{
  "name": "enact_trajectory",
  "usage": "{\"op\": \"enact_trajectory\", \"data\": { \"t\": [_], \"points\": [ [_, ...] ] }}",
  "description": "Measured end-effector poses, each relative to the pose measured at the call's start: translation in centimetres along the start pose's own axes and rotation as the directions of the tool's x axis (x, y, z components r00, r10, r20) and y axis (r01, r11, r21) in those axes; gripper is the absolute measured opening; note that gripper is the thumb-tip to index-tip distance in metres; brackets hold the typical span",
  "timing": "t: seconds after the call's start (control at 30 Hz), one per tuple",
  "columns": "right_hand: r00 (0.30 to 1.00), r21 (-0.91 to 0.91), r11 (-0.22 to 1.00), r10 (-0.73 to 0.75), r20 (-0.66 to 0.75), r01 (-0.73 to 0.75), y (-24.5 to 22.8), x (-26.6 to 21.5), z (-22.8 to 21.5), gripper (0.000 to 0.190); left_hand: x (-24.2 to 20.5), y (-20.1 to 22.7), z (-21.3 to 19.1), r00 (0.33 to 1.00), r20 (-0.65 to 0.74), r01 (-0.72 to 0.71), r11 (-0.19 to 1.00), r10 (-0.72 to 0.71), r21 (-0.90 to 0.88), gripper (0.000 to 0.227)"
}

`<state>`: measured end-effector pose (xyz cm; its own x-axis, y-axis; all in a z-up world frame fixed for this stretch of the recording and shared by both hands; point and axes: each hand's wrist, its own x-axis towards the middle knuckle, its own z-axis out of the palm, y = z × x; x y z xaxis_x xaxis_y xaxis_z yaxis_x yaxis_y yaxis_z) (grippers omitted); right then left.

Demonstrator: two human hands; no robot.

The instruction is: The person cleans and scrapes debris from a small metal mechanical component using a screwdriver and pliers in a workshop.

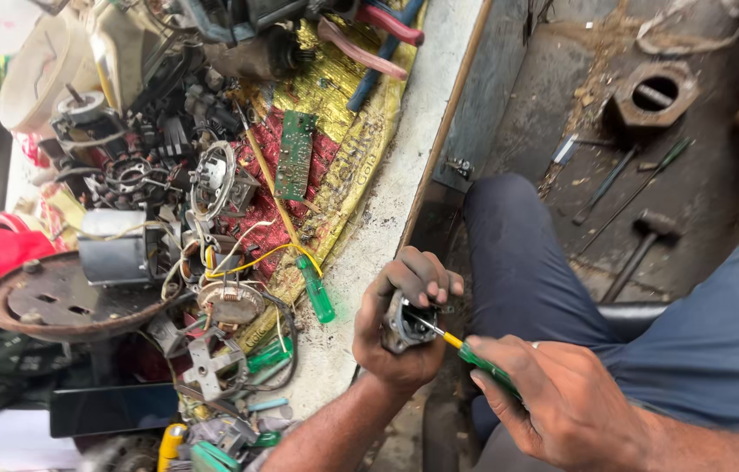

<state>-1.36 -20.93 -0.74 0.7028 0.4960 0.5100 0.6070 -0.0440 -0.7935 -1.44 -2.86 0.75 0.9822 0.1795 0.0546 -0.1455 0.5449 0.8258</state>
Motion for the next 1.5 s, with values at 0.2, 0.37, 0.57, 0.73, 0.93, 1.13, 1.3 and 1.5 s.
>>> {"op": "enact_trajectory", "data": {
  "t": [0.2, 0.37, 0.57, 0.73, 0.93, 1.13, 1.3, 1.5],
  "points": [
    [0.977, -0.044, 0.99, 0.137, 0.166, -0.131, -0.3, 0.4, -0.2, 0.058, -0.2, -0.2, -0.9, 0.993, -0.058, 0.097, 0.993, -0.102, -0.073, 0.03],
    [0.976, -0.073, 0.989, 0.142, 0.168, -0.131, -0.8, 1.0, -0.7, 0.065, -0.2, -0.1, -0.8, 0.987, -0.077, 0.134, 0.983, -0.144, -0.125, 0.029],
    [0.97, -0.056, 0.988, 0.15, 0.193, -0.142, -0.8, 0.6, -0.4, 0.065, -0.1, -0.2, -0.7, 0.983, -0.102, 0.135, 0.979, -0.151, -0.152, 0.029],
    [0.966, -0.031, 0.987, 0.158, 0.206, -0.155, -0.7, 0.4, -0.4, 0.066, -0.2, -0.1, -0.6, 0.984, -0.103, 0.133, 0.982, -0.147, -0.137, 0.03],
    [0.976, -0.026, 0.99, 0.141, 0.165, -0.138, -0.8, 0.9, -0.8, 0.062, -0.2, -0.1, -0.5, 0.984, -0.098, 0.135, 0.981, -0.149, -0.143, 0.03],
    [0.985, 0.022, 0.99, 0.133, 0.112, -0.136, -0.4, 0.5, 0.0, 0.059, -0.3, -0.1, -0.6, 0.985, -0.115, 0.111, 0.981, -0.13, -0.158, 0.028],
    [0.987, 0.051, 0.988, 0.139, 0.076, -0.143, -0.2, -0.1, 1.3, 0.059, -0.4, 0.1, -0.9, 0.982, -0.154, 0.089, 0.989, -0.108, -0.122, 0.025],
    [0.993, 0.133, 0.985, 0.117, -0.019, -0.113, 0.3, -0.7, 3.2, 0.058, -0.3, 0.5, -0.9, 0.979, -0.184, 0.066, 0.993, -0.083, -0.095, 0.024]
  ]
}}
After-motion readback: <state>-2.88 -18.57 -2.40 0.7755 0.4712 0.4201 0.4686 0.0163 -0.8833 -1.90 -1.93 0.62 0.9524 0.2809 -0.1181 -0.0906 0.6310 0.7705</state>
